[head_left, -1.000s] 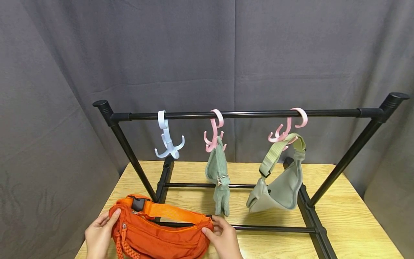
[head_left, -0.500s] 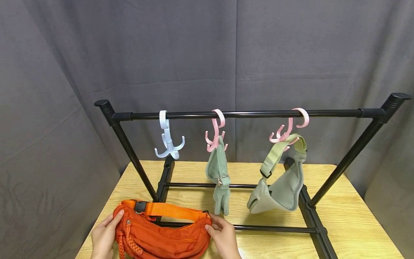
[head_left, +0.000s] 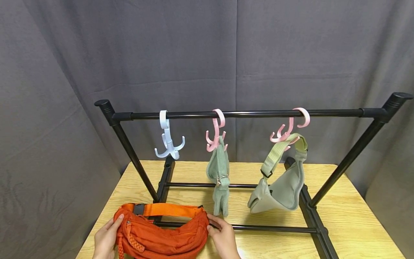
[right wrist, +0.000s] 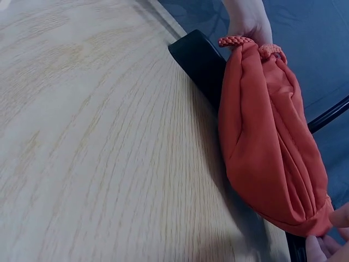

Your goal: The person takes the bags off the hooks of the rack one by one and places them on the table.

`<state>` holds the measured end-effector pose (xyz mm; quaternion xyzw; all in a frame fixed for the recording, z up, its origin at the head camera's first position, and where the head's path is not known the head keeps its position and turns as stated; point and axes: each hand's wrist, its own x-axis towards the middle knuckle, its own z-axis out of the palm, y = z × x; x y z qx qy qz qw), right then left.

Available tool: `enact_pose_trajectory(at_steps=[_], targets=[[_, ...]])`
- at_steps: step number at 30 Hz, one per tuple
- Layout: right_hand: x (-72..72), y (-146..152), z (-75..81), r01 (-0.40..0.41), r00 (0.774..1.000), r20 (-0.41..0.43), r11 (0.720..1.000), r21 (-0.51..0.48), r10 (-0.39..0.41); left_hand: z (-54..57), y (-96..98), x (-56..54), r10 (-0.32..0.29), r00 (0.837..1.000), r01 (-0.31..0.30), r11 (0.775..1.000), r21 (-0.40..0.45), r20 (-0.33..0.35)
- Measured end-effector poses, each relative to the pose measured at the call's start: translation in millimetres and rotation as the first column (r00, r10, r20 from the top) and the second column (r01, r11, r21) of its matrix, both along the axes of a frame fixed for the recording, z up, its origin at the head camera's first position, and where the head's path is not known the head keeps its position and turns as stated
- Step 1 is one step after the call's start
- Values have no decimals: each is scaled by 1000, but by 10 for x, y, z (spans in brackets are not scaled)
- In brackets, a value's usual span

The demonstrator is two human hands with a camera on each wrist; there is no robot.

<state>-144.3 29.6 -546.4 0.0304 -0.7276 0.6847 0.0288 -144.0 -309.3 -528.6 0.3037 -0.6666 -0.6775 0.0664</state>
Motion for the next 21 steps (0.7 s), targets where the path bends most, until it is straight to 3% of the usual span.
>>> enact_pose_trajectory(at_steps=[6,8,12,15,21], targets=[[5,-10,24,-7,999,33,1000,21,6,8,-84,10,-166,983,166,986,2,78],[6,-2,27,-9,999,39,1000,17,8,24,-100,11,-217,972,222,973,-56,92],[8,15,27,-8,999,41,1000,22,7,44,-129,4,-289,948,312,927,-208,133],[7,28,24,-8,999,50,999,40,6,49,-164,7,-303,939,337,904,-265,160],[21,61,28,-25,998,65,995,93,19,105,-207,34,-254,956,288,911,-294,147]])
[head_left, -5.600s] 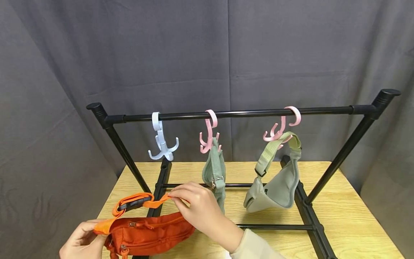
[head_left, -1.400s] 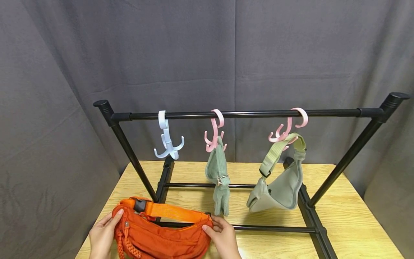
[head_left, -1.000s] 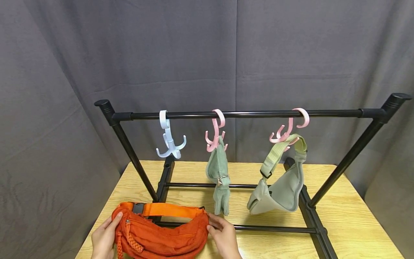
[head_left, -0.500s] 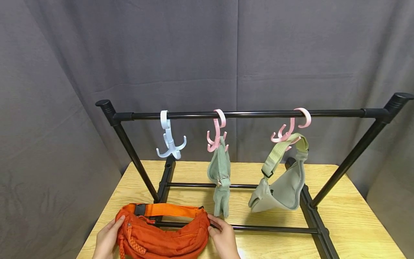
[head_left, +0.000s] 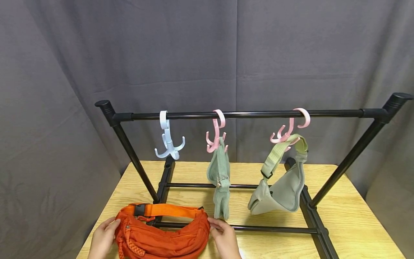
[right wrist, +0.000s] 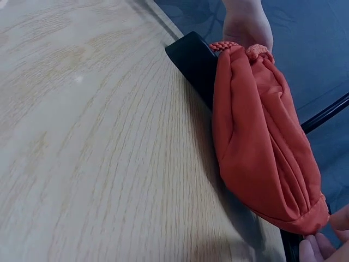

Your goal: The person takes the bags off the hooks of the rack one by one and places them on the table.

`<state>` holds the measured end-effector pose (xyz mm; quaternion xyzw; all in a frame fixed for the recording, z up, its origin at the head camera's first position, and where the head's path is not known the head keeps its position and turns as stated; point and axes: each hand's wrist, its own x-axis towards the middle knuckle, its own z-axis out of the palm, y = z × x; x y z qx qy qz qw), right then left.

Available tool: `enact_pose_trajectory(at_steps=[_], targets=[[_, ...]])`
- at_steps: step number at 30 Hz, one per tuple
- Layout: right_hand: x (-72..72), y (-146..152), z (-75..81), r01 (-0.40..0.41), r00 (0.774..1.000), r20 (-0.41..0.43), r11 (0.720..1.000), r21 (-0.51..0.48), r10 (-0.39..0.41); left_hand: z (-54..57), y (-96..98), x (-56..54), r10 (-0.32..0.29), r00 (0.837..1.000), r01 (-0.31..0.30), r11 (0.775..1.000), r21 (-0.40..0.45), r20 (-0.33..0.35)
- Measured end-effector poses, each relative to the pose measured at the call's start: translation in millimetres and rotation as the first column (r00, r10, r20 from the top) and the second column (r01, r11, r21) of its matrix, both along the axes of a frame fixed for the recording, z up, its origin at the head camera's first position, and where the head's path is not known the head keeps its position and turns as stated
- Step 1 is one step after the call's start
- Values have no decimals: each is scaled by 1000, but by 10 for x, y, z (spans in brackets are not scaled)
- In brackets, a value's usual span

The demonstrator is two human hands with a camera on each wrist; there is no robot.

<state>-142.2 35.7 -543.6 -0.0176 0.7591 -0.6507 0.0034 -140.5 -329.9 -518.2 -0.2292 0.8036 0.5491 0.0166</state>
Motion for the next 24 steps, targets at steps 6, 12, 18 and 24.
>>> enact_pose_trajectory(at_steps=[6,12,18,24], targets=[[42,26,9,-1,1000,-30,1000,18,1,127,61,84,73,994,-84,986,-142,-82],[61,30,-10,25,999,-46,999,46,-23,263,150,144,118,978,-161,951,-264,-172],[127,40,-18,47,992,-120,993,109,-34,385,272,164,135,965,-197,939,-284,-223],[176,44,-35,0,980,-197,994,112,22,530,376,164,108,967,-171,946,-274,-230]])
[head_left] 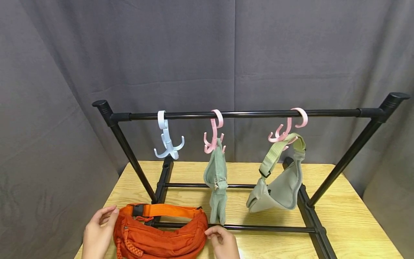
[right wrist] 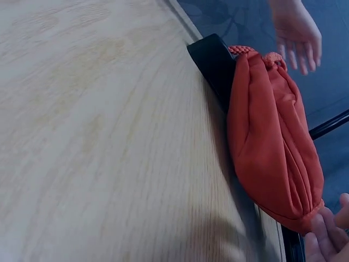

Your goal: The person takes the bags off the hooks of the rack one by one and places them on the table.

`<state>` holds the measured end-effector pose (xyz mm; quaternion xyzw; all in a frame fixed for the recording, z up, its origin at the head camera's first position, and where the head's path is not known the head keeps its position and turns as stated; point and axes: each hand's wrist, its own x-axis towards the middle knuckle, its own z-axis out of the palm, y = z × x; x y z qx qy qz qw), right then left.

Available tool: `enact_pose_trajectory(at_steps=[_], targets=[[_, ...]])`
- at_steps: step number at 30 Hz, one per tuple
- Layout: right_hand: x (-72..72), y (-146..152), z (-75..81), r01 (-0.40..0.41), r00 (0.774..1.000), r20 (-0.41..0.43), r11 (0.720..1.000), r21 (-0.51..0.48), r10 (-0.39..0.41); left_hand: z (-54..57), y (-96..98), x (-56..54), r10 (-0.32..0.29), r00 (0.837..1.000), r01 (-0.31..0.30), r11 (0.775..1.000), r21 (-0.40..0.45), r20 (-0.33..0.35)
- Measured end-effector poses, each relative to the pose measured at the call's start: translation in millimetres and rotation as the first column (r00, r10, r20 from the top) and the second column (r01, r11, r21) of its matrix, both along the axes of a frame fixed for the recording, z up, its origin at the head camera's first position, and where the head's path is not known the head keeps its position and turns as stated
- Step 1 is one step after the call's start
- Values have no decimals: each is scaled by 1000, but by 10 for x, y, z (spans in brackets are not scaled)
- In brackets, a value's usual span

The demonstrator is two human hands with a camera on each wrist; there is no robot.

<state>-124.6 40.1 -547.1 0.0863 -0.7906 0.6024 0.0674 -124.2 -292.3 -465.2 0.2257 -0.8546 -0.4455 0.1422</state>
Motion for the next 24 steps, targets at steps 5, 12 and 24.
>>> enact_pose_trajectory(at_steps=[5,12,24], targets=[[20,-15,-48,-27,987,-157,999,36,33,115,71,-2,-105,994,109,989,97,-39],[43,10,-104,-27,948,-314,995,93,55,274,223,30,-200,978,205,968,147,-51],[84,13,-44,29,872,-486,984,177,61,522,532,109,-340,936,336,940,-51,-96]])
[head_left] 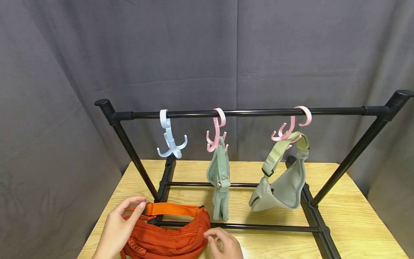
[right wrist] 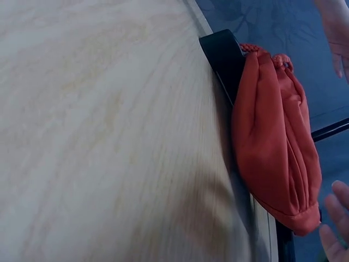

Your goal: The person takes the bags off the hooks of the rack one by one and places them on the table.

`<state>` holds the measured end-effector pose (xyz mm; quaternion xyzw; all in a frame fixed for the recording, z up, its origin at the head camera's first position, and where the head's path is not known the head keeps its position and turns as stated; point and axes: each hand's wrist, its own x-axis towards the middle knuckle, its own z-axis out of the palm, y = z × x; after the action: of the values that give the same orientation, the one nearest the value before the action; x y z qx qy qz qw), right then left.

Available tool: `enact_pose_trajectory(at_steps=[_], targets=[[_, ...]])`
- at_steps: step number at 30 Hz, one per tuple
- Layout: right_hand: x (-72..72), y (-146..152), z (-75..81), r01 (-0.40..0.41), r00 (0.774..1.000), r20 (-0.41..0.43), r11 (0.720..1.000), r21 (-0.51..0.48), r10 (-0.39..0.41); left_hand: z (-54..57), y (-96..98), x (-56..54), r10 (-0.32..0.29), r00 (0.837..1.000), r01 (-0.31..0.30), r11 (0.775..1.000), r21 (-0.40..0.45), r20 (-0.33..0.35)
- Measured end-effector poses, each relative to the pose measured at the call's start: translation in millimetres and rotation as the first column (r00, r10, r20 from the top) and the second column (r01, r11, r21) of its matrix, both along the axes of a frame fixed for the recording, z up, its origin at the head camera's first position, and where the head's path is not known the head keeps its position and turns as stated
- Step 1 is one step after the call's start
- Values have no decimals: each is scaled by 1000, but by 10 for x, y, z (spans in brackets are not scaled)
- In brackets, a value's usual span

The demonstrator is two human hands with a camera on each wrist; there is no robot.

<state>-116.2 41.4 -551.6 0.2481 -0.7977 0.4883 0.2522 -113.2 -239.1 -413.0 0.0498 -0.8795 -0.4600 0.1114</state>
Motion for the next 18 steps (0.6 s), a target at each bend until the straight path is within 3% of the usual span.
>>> enact_pose_trajectory(at_steps=[6,13,18], targets=[[-16,26,30,19,996,-93,1000,23,-17,104,139,9,-55,998,54,998,-29,-43],[-24,107,107,-39,987,-158,999,-18,36,191,279,-9,-104,993,104,995,-5,-64],[-66,195,139,-70,962,-264,998,5,69,216,357,-21,-121,983,109,990,-91,-141]])
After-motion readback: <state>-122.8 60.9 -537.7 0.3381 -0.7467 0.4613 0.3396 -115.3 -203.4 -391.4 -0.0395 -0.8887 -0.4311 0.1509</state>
